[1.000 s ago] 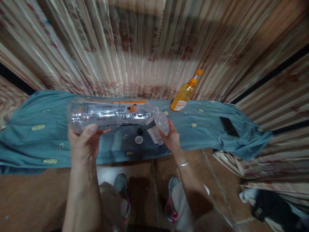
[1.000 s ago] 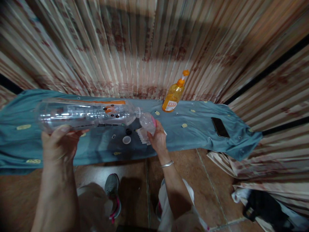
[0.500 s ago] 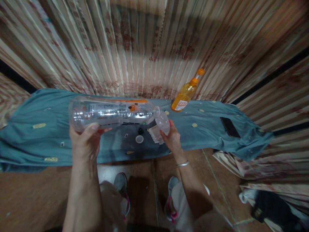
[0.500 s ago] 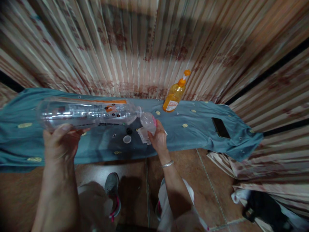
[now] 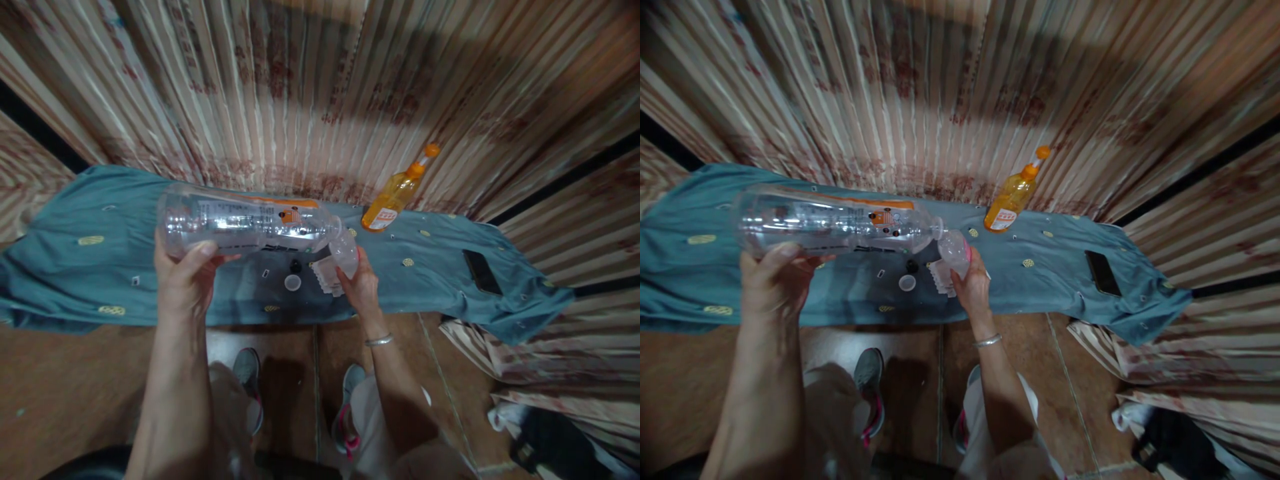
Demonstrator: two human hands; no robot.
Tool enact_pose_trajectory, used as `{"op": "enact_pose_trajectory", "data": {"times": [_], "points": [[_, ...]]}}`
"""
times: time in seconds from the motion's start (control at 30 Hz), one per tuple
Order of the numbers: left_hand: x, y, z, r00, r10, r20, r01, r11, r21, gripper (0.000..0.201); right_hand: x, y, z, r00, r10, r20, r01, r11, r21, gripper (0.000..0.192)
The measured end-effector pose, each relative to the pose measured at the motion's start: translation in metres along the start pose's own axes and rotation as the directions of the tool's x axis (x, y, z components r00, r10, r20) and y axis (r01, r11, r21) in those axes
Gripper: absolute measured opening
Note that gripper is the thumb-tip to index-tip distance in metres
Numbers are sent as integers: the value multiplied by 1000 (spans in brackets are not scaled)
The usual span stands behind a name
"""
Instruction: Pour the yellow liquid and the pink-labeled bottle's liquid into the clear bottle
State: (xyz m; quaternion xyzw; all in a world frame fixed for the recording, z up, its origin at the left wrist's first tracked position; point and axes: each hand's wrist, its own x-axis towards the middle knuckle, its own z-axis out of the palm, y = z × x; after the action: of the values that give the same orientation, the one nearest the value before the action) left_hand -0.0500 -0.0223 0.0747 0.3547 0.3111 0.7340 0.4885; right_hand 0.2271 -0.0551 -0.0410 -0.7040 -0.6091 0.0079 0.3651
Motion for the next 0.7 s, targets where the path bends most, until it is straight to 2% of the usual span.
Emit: {"op": "enact_pose_trajectory", "data": {"times": [0.3, 0.7], "points": [[1, -4, -4, 1000, -3, 16, 3, 1000, -8, 59, -1, 3, 2, 999, -34, -31, 32, 998, -53, 67], [3, -5, -6, 1000, -11, 16, 11, 1000, -7, 59, -1, 5, 2, 1000, -25, -16, 23, 994, -109, 67]]}}
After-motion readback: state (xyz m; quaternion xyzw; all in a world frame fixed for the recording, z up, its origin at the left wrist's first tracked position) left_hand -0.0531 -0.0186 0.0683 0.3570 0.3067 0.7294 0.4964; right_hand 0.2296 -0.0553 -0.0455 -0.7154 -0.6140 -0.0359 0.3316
